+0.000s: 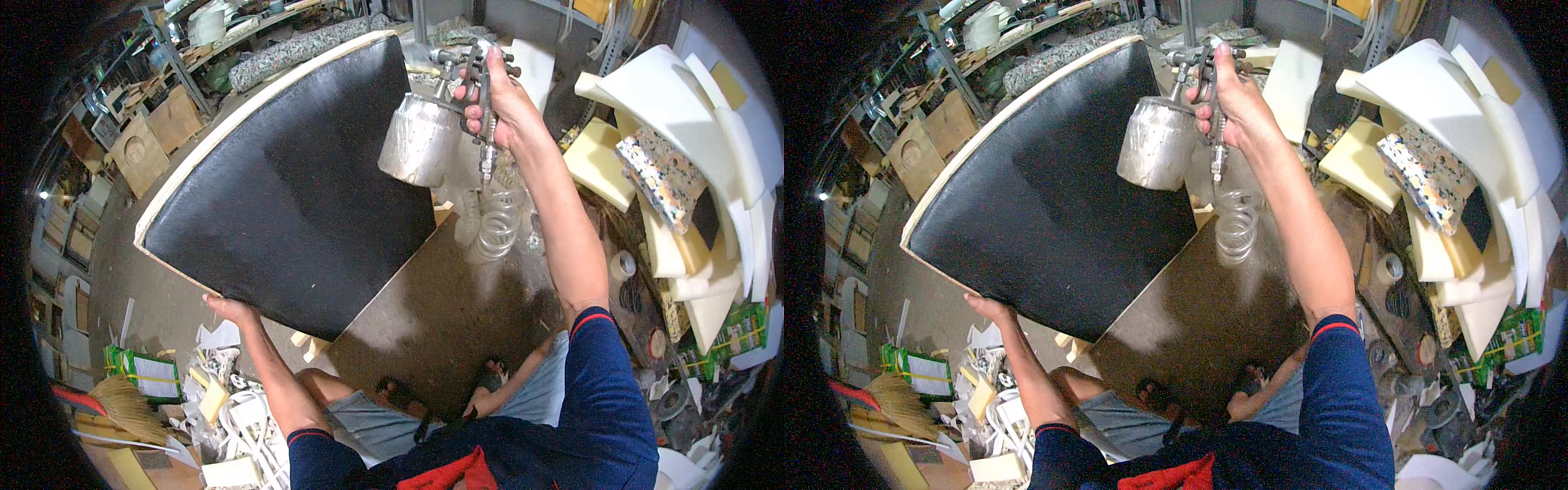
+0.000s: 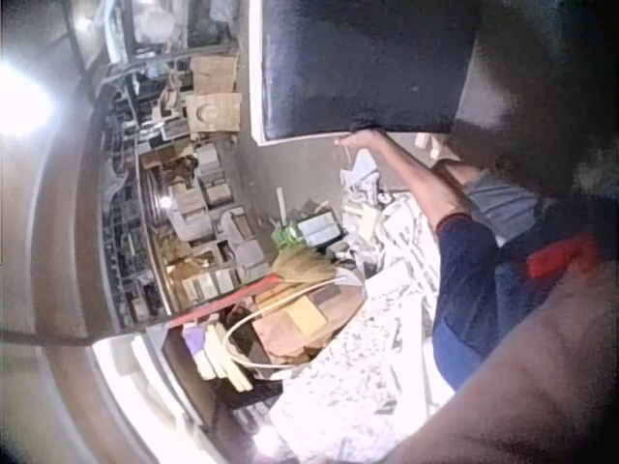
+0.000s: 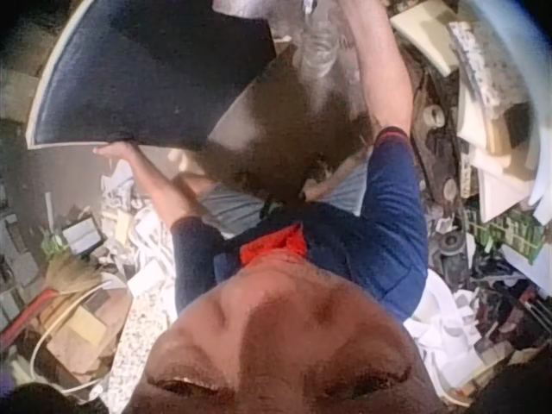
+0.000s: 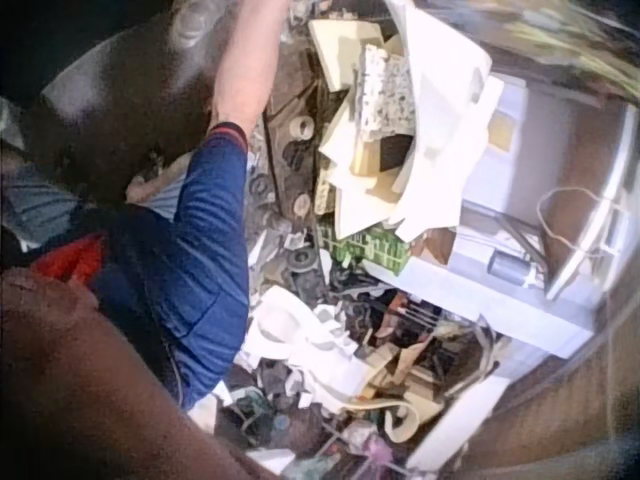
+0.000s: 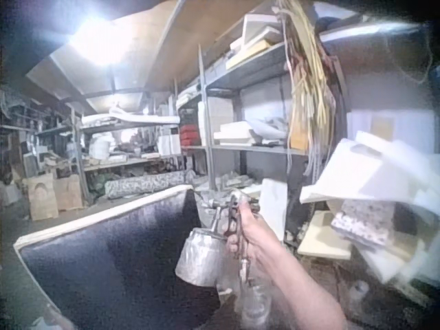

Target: The person places a white foam strip onto a black panel, sprays adhesive onto the panel, and attaches a white foam frame around it. They press the frame into place and spray adhesive again to secure the assembly.

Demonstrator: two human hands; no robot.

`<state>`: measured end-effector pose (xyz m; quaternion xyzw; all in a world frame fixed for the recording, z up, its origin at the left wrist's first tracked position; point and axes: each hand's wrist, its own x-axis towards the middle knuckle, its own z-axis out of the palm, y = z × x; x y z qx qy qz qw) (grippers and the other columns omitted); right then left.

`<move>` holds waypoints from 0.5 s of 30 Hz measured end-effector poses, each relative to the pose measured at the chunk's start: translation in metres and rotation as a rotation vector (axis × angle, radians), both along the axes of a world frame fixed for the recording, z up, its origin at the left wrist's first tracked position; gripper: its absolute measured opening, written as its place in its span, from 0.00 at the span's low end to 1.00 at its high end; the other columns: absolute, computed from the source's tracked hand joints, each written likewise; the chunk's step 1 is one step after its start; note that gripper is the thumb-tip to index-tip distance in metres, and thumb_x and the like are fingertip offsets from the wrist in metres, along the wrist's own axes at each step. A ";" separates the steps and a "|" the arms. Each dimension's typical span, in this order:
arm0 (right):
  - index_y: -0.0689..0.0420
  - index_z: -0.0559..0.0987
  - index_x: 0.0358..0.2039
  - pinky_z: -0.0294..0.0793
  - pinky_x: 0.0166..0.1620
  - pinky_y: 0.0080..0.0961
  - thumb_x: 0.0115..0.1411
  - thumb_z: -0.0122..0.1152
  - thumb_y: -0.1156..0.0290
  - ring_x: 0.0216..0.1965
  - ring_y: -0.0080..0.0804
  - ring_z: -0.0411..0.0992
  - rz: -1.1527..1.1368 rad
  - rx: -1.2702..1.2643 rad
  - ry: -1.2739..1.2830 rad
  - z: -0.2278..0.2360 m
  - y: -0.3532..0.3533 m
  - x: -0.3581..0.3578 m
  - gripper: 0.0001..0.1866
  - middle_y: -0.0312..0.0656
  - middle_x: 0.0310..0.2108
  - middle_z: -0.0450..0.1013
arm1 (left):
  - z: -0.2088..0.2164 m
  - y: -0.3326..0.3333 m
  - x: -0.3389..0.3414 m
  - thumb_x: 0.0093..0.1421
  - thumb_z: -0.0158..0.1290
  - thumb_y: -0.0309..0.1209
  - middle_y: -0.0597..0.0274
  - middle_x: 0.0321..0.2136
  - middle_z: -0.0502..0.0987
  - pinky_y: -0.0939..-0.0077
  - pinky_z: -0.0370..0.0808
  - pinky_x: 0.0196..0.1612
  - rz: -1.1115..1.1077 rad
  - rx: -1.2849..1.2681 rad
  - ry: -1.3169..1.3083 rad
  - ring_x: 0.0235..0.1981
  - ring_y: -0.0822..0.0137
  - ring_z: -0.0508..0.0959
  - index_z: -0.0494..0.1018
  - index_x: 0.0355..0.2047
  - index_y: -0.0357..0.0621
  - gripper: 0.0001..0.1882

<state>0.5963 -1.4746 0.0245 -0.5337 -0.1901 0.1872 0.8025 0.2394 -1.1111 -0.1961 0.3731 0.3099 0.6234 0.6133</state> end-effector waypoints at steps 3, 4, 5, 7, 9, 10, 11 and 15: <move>0.57 0.73 0.40 0.67 0.18 0.25 0.64 0.42 0.32 0.15 0.23 0.63 0.026 0.047 0.035 -0.012 -0.004 0.015 0.35 0.42 0.25 0.73 | -0.003 0.003 -0.001 0.69 0.26 0.51 0.49 0.55 0.70 0.60 0.67 0.60 -0.013 0.006 -0.014 0.54 0.53 0.72 0.64 0.57 0.31 0.35; 0.57 0.72 0.40 0.68 0.18 0.25 0.63 0.42 0.31 0.16 0.23 0.63 0.039 0.068 0.061 -0.017 -0.007 0.018 0.36 0.42 0.25 0.73 | -0.004 0.005 -0.001 0.69 0.26 0.51 0.49 0.55 0.70 0.60 0.67 0.60 -0.016 0.018 -0.012 0.54 0.53 0.72 0.64 0.57 0.31 0.35; 0.58 0.71 0.42 0.68 0.19 0.26 0.63 0.41 0.30 0.16 0.23 0.62 0.080 0.072 0.064 -0.023 -0.008 0.022 0.37 0.43 0.26 0.73 | -0.005 0.007 -0.001 0.69 0.26 0.52 0.49 0.55 0.70 0.60 0.66 0.60 -0.008 0.010 0.005 0.54 0.53 0.72 0.63 0.58 0.30 0.35; 0.58 0.71 0.43 0.67 0.18 0.27 0.63 0.39 0.30 0.16 0.24 0.62 0.060 0.063 0.088 -0.036 -0.012 0.026 0.38 0.44 0.28 0.73 | -0.006 0.010 -0.001 0.69 0.26 0.52 0.48 0.56 0.69 0.58 0.66 0.61 0.007 0.003 0.049 0.55 0.52 0.71 0.62 0.58 0.30 0.36; 0.59 0.70 0.45 0.67 0.18 0.28 0.63 0.39 0.30 0.17 0.25 0.62 0.047 0.038 0.111 -0.051 -0.016 0.028 0.39 0.44 0.29 0.73 | -0.005 0.014 0.000 0.69 0.26 0.52 0.48 0.57 0.68 0.57 0.66 0.61 0.018 0.021 0.056 0.55 0.51 0.71 0.61 0.59 0.30 0.36; 0.59 0.70 0.46 0.66 0.18 0.28 0.63 0.38 0.30 0.17 0.25 0.63 0.044 0.019 0.121 -0.058 -0.018 0.029 0.39 0.45 0.29 0.73 | -0.005 0.014 0.001 0.69 0.26 0.53 0.48 0.57 0.68 0.56 0.66 0.61 0.025 0.001 0.051 0.55 0.50 0.71 0.60 0.60 0.30 0.37; 0.59 0.69 0.48 0.66 0.18 0.28 0.63 0.38 0.30 0.17 0.26 0.63 0.044 -0.001 0.132 -0.066 -0.020 0.029 0.40 0.45 0.30 0.73 | -0.005 0.015 0.001 0.68 0.26 0.53 0.48 0.58 0.68 0.55 0.66 0.61 0.029 0.005 0.062 0.56 0.50 0.71 0.60 0.60 0.30 0.37; 0.59 0.70 0.50 0.65 0.18 0.28 0.62 0.38 0.29 0.17 0.25 0.63 0.034 -0.061 0.214 -0.099 -0.027 0.027 0.42 0.44 0.30 0.74 | 0.000 0.014 0.004 0.68 0.26 0.53 0.47 0.58 0.67 0.53 0.67 0.61 0.068 -0.012 0.107 0.56 0.49 0.70 0.59 0.61 0.31 0.37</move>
